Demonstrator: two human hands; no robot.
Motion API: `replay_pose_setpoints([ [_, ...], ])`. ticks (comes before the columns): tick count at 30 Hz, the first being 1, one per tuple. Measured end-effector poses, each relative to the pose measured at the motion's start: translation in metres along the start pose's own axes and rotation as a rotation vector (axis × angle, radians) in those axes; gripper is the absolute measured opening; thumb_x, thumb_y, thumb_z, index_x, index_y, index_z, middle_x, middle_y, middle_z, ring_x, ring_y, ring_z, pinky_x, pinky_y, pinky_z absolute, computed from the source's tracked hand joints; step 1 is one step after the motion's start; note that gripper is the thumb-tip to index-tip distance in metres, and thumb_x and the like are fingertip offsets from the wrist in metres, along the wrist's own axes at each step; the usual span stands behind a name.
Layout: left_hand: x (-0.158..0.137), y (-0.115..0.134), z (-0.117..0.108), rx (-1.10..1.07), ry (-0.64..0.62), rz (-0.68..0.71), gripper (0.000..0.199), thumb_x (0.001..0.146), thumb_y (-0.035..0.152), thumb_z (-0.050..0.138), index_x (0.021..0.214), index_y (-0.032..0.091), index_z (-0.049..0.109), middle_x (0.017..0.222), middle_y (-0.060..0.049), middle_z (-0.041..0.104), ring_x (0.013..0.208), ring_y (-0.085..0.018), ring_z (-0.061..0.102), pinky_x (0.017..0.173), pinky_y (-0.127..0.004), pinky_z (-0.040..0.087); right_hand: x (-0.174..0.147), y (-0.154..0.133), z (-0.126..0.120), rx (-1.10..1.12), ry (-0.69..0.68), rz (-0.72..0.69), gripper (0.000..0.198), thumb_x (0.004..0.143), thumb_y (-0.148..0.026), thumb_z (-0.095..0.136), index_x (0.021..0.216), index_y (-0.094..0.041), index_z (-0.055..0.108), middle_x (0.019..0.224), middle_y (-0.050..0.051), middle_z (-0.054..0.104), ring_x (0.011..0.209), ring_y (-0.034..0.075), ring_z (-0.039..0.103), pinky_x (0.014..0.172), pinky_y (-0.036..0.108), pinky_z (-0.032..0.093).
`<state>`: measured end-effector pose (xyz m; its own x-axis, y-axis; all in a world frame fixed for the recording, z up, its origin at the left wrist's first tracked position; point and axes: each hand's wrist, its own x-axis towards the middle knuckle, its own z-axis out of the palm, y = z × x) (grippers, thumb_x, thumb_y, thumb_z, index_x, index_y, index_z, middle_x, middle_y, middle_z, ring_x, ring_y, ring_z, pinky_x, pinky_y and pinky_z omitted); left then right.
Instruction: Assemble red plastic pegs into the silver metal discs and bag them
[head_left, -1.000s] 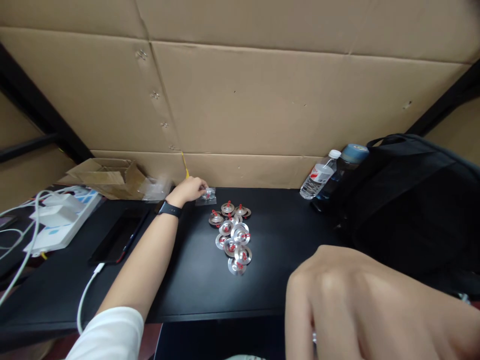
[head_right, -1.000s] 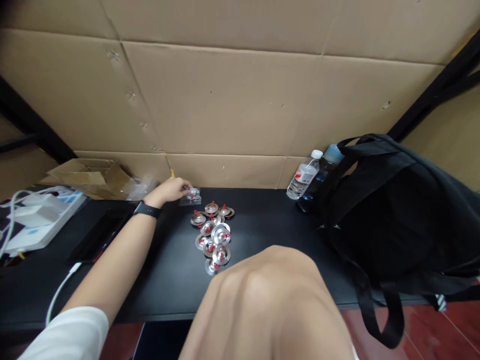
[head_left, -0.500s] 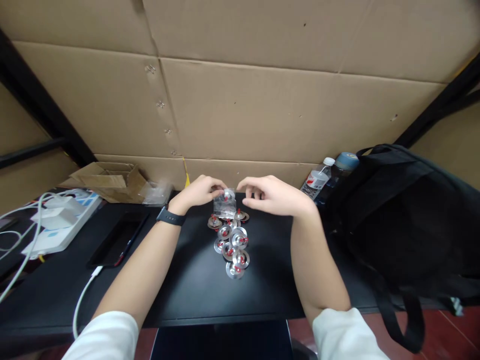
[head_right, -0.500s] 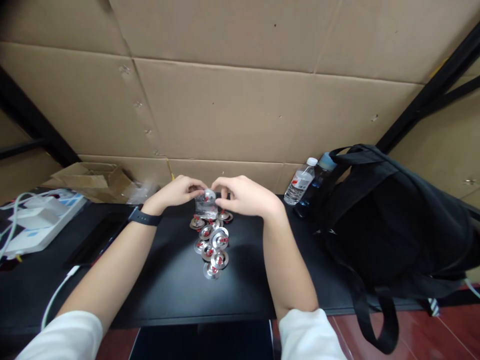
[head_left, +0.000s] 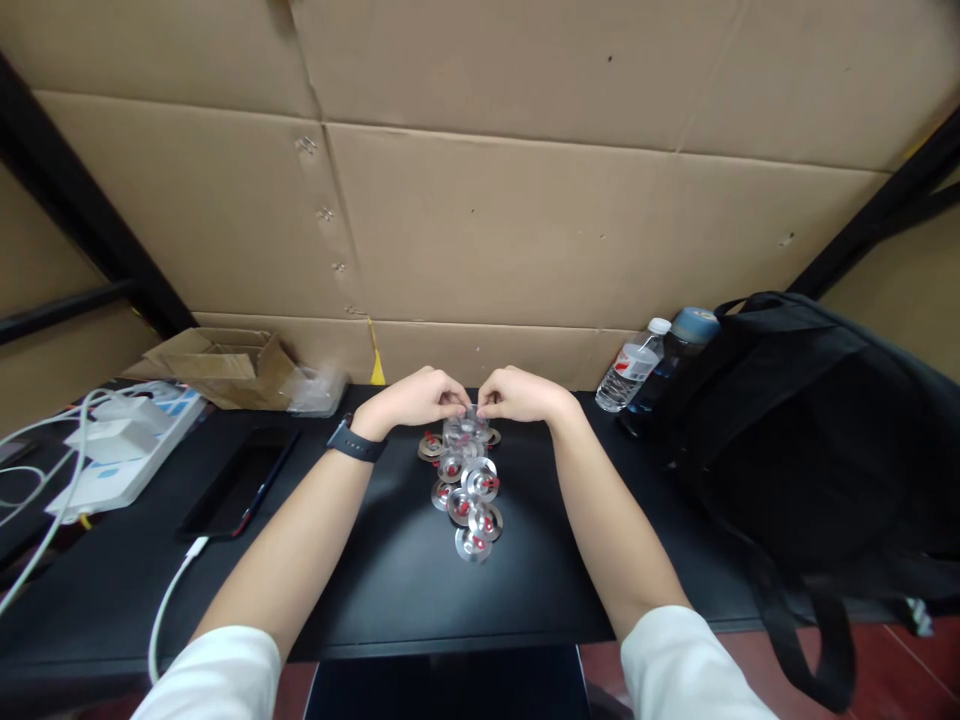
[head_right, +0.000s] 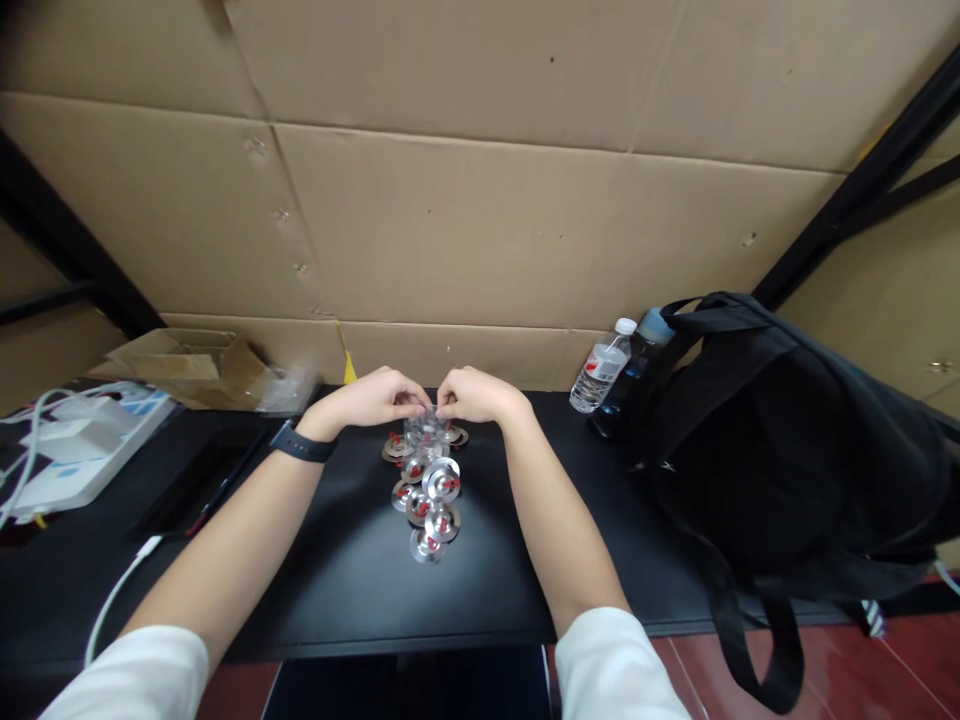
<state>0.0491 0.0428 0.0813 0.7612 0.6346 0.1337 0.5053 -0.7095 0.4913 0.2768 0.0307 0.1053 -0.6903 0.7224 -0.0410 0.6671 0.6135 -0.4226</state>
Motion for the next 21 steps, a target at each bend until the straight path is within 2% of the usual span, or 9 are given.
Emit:
replay_pose_setpoints([
  [6,-0.003,0.002,-0.004,-0.030,0.085,-0.006,0.022,0.089,0.028,0.063,0.103,0.023,0.079,0.091,-0.003,0.080,0.080,-0.019,0.073,0.074,-0.026,0.051,-0.005,-0.001,-0.005,0.013,0.090,-0.038,0.011,0.085,-0.023,0.068,0.083,-0.018,0.077,0.077,0.003,0.076,0.069,0.015,0.067,0.065,0.024,0.043],
  [9,-0.004,-0.001,-0.003,-0.194,0.170,-0.002,0.028,0.090,0.034,0.066,0.113,0.021,0.074,0.097,-0.005,0.079,0.087,-0.019,0.073,0.078,-0.027,0.054,-0.008,0.000,-0.008,0.095,0.213,-0.073,0.012,0.089,-0.025,0.064,0.087,-0.017,0.073,0.077,0.002,0.074,0.070,0.015,0.065,0.067,0.025,0.044],
  [12,-0.003,-0.007,-0.001,-0.396,0.261,0.016,0.043,0.085,0.037,0.072,0.124,0.019,0.065,0.103,-0.007,0.077,0.092,-0.020,0.073,0.082,-0.030,0.056,-0.009,0.003,-0.009,0.324,0.339,-0.093,0.014,0.094,-0.031,0.058,0.092,-0.019,0.065,0.083,0.003,0.074,0.074,0.015,0.067,0.071,0.026,0.049],
  [15,0.000,-0.010,0.001,-0.529,0.341,-0.026,0.040,0.084,0.037,0.073,0.117,0.016,0.065,0.091,-0.006,0.075,0.083,-0.019,0.072,0.079,-0.031,0.057,-0.008,0.006,-0.009,0.587,0.393,-0.089,0.019,0.097,-0.039,0.055,0.101,-0.021,0.058,0.088,0.003,0.073,0.071,0.015,0.068,0.069,0.027,0.053],
  [17,0.002,-0.009,0.002,-0.604,0.397,-0.057,0.033,0.084,0.038,0.074,0.107,0.015,0.067,0.086,-0.005,0.074,0.079,-0.018,0.072,0.076,-0.030,0.058,-0.007,0.005,-0.009,0.697,0.401,-0.098,0.025,0.093,-0.040,0.060,0.110,-0.023,0.054,0.088,0.002,0.072,0.070,0.015,0.068,0.067,0.028,0.055],
  [21,0.003,-0.005,0.000,-0.690,0.456,-0.071,0.030,0.082,0.039,0.076,0.098,0.014,0.069,0.084,-0.006,0.073,0.077,-0.017,0.072,0.074,-0.030,0.058,-0.007,0.004,-0.010,0.727,0.483,-0.138,0.041,0.082,-0.034,0.075,0.116,-0.024,0.055,0.086,0.000,0.070,0.073,0.016,0.070,0.073,0.030,0.057],
])
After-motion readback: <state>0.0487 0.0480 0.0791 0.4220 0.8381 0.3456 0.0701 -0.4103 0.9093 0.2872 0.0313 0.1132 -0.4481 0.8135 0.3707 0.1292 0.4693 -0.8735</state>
